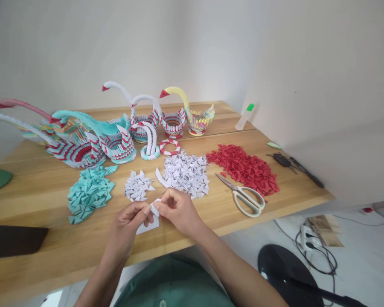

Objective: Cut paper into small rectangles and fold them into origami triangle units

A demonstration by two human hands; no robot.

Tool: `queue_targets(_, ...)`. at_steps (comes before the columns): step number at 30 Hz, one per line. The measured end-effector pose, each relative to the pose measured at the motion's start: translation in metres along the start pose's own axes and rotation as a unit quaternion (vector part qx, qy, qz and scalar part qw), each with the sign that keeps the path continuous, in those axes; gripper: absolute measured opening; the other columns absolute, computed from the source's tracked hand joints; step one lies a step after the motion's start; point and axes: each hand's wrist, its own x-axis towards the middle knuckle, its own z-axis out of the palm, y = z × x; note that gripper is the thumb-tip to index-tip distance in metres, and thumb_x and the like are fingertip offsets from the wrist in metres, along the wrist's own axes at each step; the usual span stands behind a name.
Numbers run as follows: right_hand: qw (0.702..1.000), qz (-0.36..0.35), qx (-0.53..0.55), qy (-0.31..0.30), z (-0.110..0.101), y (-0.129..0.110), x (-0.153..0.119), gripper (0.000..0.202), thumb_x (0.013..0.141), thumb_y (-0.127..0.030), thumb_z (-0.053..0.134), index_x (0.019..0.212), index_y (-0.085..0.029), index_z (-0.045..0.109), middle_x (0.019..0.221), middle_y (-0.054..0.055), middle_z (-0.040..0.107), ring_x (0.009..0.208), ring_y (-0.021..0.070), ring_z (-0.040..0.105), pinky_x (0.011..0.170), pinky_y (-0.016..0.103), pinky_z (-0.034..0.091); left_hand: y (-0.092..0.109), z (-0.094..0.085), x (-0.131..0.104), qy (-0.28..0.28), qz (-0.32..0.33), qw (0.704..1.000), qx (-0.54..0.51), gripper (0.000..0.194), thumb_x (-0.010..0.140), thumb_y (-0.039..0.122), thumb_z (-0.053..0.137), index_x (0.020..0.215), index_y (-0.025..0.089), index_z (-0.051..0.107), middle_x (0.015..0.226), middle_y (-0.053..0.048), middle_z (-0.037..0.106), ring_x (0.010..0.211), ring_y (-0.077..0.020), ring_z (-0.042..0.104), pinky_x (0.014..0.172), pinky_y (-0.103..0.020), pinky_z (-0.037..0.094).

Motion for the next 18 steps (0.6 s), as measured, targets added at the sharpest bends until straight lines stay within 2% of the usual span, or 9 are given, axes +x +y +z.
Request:
queue_targets(5, 0.998, 0.015, 0.043, -0.046, -0.0012, -0.0070, -0.0002, 0.022, 0.085, -0.040, 0.061, 0.088, -0.019, 0.059, 0.064, -0.005, 0.051, 0.059, 0.0110, 0.046, 0.057, 0.024, 0.037, -0.0038, 0.0030, -0.0001, 0.014, 0.004, 1.000, -0.008, 0.018, 0.080, 0.030, 0.065, 0.069, 0.016, 0.068, 0.056, 0.001, 0.059, 0.052, -0.0108, 0.049, 0.052, -0.022, 0.040)
queue_targets(9, 0.999, 0.021, 0.024, -0.036, 0.0046, -0.0058, 0.0009, 0.029, 0.083, -0.043, 0.065, 0.071, -0.018, 0.055, 0.059, -0.004, 0.054, 0.055, 0.0108, 0.047, 0.054, 0.024, 0.036, -0.0039, 0.0075, -0.0020, 0.002, 0.001, 1.000, -0.007, 0.020, 0.081, 0.031, 0.064, 0.069, 0.016, 0.069, 0.056, 0.001, 0.058, 0.053, -0.0114, 0.049, 0.053, -0.022, 0.040)
queue_targets(13, 0.998, 0.038, 0.044, -0.016, 0.0024, -0.0032, 0.0063, 0.040, 0.087, -0.050, 0.060, 0.064, -0.018, 0.055, 0.057, -0.003, 0.053, 0.055, 0.0112, 0.049, 0.056, 0.024, 0.039, -0.0021, 0.0089, -0.0052, 0.017, 0.002, 1.000, 0.001, 0.021, 0.081, 0.031, 0.064, 0.066, 0.017, 0.069, 0.056, 0.001, 0.057, 0.054, -0.0115, 0.049, 0.054, -0.022, 0.040)
queue_targets(16, 0.995, 0.037, 0.094, 0.018, -0.0027, -0.0029, 0.0084, 0.045, 0.092, -0.055, 0.049, 0.071, -0.017, 0.060, 0.062, 0.000, 0.058, 0.059, 0.0129, 0.054, 0.060, 0.025, 0.044, -0.0012, 0.0083, -0.0056, 0.050, -0.007, 0.999, -0.018, 0.021, 0.081, 0.032, 0.066, 0.066, 0.017, 0.067, 0.057, 0.001, 0.057, 0.054, -0.0112, 0.049, 0.054, -0.022, 0.040)
queue_targets(18, 0.994, 0.024, 0.107, -0.007, -0.0033, -0.0034, 0.0062, 0.042, 0.092, -0.055, 0.049, 0.081, -0.017, 0.062, 0.069, 0.001, 0.062, 0.064, 0.0144, 0.058, 0.064, 0.026, 0.046, -0.0008, 0.0083, -0.0046, 0.070, -0.018, 0.997, -0.039, 0.021, 0.081, 0.033, 0.066, 0.066, 0.017, 0.067, 0.057, 0.002, 0.056, 0.054, -0.0107, 0.048, 0.054, -0.022, 0.040)
